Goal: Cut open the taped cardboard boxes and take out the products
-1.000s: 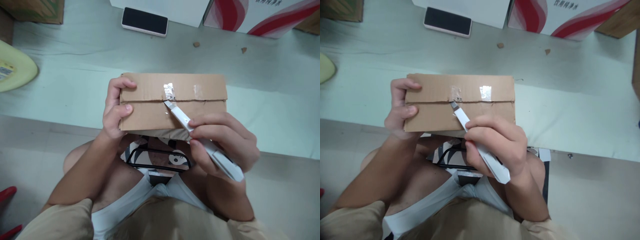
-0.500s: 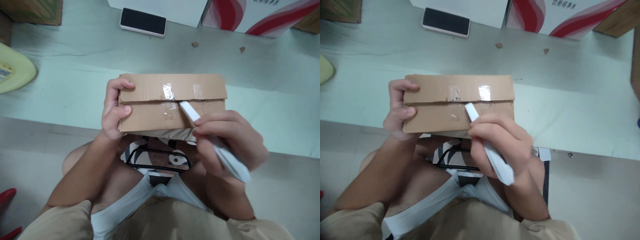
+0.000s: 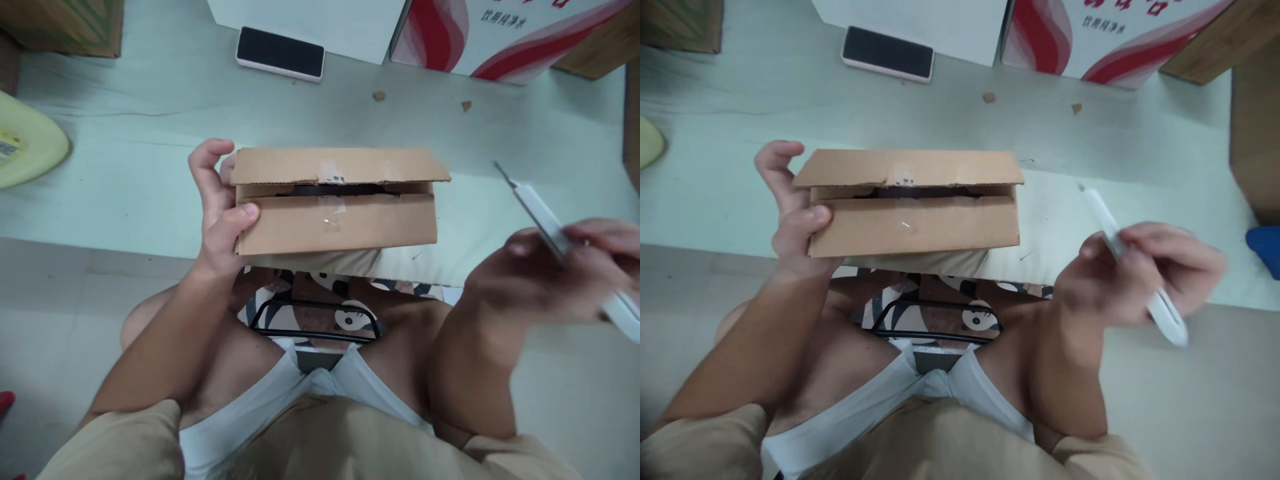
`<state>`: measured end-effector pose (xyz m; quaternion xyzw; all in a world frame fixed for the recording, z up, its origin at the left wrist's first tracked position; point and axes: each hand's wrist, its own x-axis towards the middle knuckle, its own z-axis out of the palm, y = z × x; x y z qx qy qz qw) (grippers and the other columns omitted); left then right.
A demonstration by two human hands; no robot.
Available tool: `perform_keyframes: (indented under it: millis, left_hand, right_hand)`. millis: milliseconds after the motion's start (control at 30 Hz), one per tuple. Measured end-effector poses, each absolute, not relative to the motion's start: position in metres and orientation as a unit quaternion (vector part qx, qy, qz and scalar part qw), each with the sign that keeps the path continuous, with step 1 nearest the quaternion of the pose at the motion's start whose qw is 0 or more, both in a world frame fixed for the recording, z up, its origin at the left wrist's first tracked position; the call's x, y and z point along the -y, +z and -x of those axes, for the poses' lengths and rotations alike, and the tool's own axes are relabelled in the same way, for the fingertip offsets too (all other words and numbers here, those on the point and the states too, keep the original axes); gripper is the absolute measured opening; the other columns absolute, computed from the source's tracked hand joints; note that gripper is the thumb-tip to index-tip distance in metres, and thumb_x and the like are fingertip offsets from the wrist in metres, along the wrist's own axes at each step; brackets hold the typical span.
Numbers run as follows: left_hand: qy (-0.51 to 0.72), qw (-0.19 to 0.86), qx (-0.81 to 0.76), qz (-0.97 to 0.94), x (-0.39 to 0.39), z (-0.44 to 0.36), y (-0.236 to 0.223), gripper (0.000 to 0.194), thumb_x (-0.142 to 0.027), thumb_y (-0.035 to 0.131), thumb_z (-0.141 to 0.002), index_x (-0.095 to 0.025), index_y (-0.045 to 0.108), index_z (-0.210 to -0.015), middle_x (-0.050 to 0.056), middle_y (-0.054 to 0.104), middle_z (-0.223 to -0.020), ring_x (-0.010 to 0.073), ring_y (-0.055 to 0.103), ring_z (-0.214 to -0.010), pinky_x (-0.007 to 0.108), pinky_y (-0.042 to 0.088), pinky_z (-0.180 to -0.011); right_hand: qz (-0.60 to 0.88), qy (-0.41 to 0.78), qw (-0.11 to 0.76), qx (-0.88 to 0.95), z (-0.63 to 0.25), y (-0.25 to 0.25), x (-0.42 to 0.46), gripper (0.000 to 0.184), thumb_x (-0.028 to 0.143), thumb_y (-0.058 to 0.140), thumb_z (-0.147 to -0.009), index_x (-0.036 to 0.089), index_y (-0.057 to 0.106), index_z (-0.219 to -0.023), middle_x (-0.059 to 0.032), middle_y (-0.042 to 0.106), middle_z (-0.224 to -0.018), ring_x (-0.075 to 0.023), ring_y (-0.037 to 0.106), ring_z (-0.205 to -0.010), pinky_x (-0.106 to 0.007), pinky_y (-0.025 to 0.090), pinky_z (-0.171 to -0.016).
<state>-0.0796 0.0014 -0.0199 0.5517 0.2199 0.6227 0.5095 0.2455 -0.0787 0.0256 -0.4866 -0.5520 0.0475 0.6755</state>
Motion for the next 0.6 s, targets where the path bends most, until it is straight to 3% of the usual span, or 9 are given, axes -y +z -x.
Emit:
perform_keyframes:
  millis: [67, 133, 233, 333, 433, 533, 600]
  left_hand:
    - [0.637, 0.512, -0.219, -0.534, -0.001, 0.077, -0.018, 0.058, -0.044, 0.078, -0.075, -0.036, 0.048, -0.123, -0.003, 0.059, -0.096, 0.0202, 0.063, -0.094, 0.051, 0.045, -0.109]
    - [0.657, 0.52, -0.24, -0.491, 0.002, 0.075, -0.014, 0.046, -0.046, 0.072, -0.08, -0.033, 0.048, -0.118, -0.003, 0.059, -0.094, 0.018, 0.062, -0.09, 0.042, 0.048, -0.102]
    - [0.663, 0.537, -0.277, -0.442, 0.005, 0.076, -0.007, 0.036, -0.035, 0.071, -0.077, -0.03, 0.051, -0.107, -0.004, 0.059, -0.089, 0.0146, 0.059, -0.082, 0.032, 0.049, -0.088]
    - [0.647, 0.536, -0.312, -0.443, 0.003, 0.081, -0.004, 0.049, -0.028, 0.079, -0.066, -0.031, 0.051, -0.105, -0.003, 0.06, -0.091, 0.015, 0.059, -0.087, 0.03, 0.048, -0.085]
    - [0.645, 0.473, -0.35, -0.488, -0.001, 0.084, -0.004, 0.046, -0.032, 0.086, -0.065, -0.028, 0.052, -0.097, -0.002, 0.059, -0.096, 0.0153, 0.058, -0.091, 0.03, 0.045, -0.084]
    - [0.677, 0.294, -0.37, -0.565, 0.001, 0.084, 0.003, 0.037, -0.031, 0.085, -0.073, -0.022, 0.05, -0.075, -0.002, 0.05, -0.075, 0.0137, 0.05, -0.075, 0.031, 0.041, -0.074]
    - [0.679, 0.218, -0.351, -0.607, 0.006, 0.084, 0.01, 0.037, -0.03, 0.081, -0.077, -0.02, 0.047, -0.064, -0.003, 0.042, -0.063, 0.014, 0.044, -0.065, 0.032, 0.036, -0.067]
  right_hand:
    - [0.529, -0.1, 0.639, 0.549, -0.249, 0.009, 0.071, 0.008, 0.02, 0.06, -0.086, 0.025, 0.066, -0.089, 0.0008, 0.058, -0.084, -0.0106, 0.054, -0.065, -0.029, 0.048, -0.06]
    - [0.593, -0.13, 0.531, 0.59, -0.249, -0.01, 0.06, 0.007, 0.019, 0.062, -0.083, 0.023, 0.067, -0.086, -0.0036, 0.067, -0.087, -0.0182, 0.065, -0.082, -0.037, 0.055, -0.074]
    - [0.672, -0.012, 0.406, 0.619, -0.249, -0.038, 0.043, 0.017, 0.017, 0.064, -0.077, 0.022, 0.068, -0.093, -0.0101, 0.071, -0.109, -0.0274, 0.068, -0.104, -0.047, 0.057, -0.09]
    - [0.706, 0.099, 0.352, 0.607, -0.244, -0.05, 0.035, 0.037, 0.015, 0.064, -0.075, 0.021, 0.067, -0.111, -0.0146, 0.064, -0.134, -0.0318, 0.062, -0.125, -0.052, 0.053, -0.105]
    - [0.688, 0.119, 0.42, 0.579, -0.23, -0.038, 0.037, 0.034, 0.018, 0.063, -0.08, 0.022, 0.068, -0.113, -0.0135, 0.063, -0.137, -0.0298, 0.06, -0.13, -0.052, 0.052, -0.108]
    - [0.598, 0.133, 0.559, 0.559, -0.212, -0.012, 0.044, 0.013, 0.029, 0.062, -0.089, 0.023, 0.069, -0.099, -0.0061, 0.073, -0.103, -0.021, 0.071, -0.099, -0.041, 0.06, -0.089]
    - [0.531, 0.132, 0.624, 0.558, -0.203, 0.004, 0.049, 0.017, 0.04, 0.065, -0.091, 0.023, 0.068, -0.089, -0.0022, 0.071, -0.084, -0.0178, 0.07, -0.083, -0.036, 0.06, -0.079]
